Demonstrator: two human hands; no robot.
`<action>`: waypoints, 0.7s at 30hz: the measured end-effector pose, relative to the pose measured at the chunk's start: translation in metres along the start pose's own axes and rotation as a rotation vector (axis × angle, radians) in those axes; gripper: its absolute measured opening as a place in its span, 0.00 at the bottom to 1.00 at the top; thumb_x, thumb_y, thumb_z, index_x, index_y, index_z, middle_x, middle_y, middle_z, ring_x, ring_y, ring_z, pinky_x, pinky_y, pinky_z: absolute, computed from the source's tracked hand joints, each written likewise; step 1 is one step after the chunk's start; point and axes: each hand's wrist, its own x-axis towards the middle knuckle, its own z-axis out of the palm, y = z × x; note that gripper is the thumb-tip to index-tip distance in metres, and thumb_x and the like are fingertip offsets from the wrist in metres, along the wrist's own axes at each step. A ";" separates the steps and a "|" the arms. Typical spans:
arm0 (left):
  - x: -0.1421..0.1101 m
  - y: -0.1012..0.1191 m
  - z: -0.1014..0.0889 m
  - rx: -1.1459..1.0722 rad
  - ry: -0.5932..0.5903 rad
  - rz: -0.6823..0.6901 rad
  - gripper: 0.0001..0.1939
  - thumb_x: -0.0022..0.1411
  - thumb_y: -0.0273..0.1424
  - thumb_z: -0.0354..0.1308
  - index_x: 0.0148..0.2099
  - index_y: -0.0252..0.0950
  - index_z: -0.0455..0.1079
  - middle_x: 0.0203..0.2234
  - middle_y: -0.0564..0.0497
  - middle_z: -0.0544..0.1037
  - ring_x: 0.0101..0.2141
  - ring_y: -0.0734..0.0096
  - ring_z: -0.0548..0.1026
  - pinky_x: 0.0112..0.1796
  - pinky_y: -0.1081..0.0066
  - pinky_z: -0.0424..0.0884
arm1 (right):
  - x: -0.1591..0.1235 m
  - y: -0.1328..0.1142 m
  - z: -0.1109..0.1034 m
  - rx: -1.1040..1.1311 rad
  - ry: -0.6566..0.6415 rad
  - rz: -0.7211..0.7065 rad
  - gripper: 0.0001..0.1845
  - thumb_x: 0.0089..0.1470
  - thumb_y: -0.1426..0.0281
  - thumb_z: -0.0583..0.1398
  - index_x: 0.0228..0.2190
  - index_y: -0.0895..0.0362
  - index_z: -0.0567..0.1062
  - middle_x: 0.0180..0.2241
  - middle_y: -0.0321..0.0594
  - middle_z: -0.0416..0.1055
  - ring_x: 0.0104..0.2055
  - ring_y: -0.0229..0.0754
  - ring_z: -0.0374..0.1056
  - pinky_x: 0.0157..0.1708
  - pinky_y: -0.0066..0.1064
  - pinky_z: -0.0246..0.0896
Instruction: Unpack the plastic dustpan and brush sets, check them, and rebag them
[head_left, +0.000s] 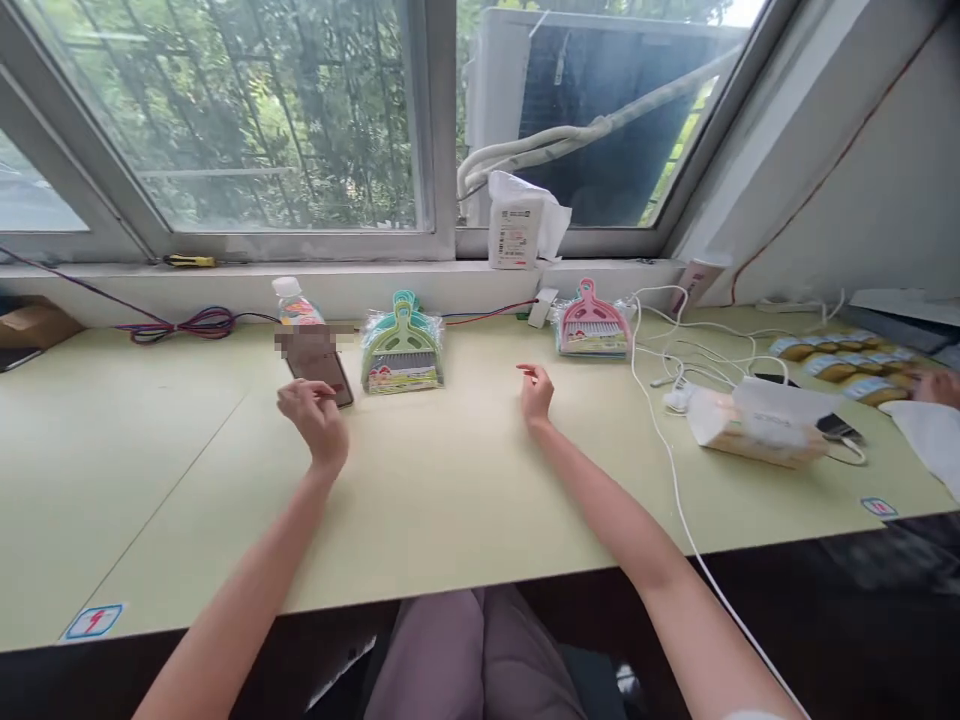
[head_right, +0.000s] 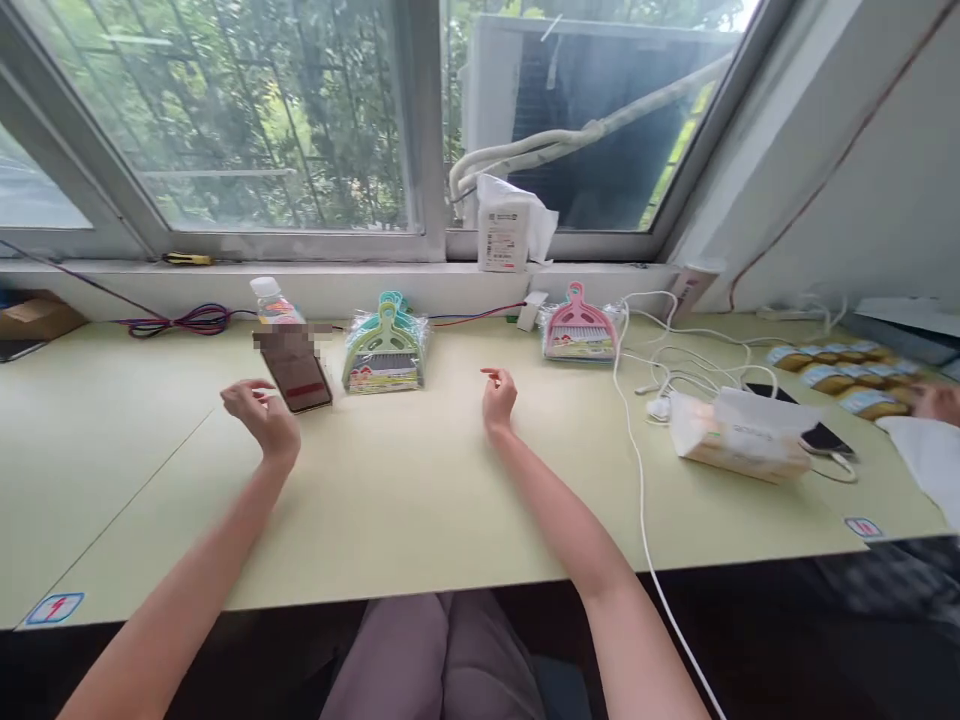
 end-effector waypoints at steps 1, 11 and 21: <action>-0.014 0.017 0.008 -0.016 -0.026 0.055 0.13 0.51 0.20 0.48 0.36 0.40 0.67 0.41 0.44 0.64 0.53 0.52 0.59 0.53 0.50 0.59 | 0.013 0.005 -0.018 -0.059 0.051 -0.002 0.16 0.43 0.78 0.48 0.26 0.53 0.73 0.36 0.39 0.72 0.42 0.42 0.64 0.46 0.33 0.58; -0.064 0.096 0.110 -0.038 -0.671 0.346 0.13 0.57 0.19 0.47 0.32 0.38 0.71 0.40 0.47 0.70 0.46 0.60 0.68 0.52 0.57 0.63 | 0.117 0.037 -0.120 -0.716 0.180 -0.093 0.27 0.47 0.78 0.52 0.52 0.61 0.66 0.55 0.54 0.63 0.56 0.49 0.56 0.54 0.42 0.51; -0.067 0.052 0.130 -0.147 -0.836 0.301 0.14 0.58 0.21 0.46 0.33 0.37 0.73 0.39 0.47 0.73 0.43 0.66 0.71 0.47 0.65 0.67 | 0.146 0.077 -0.107 -1.234 -0.041 -0.471 0.22 0.54 0.74 0.53 0.51 0.57 0.72 0.46 0.52 0.70 0.50 0.54 0.56 0.50 0.50 0.47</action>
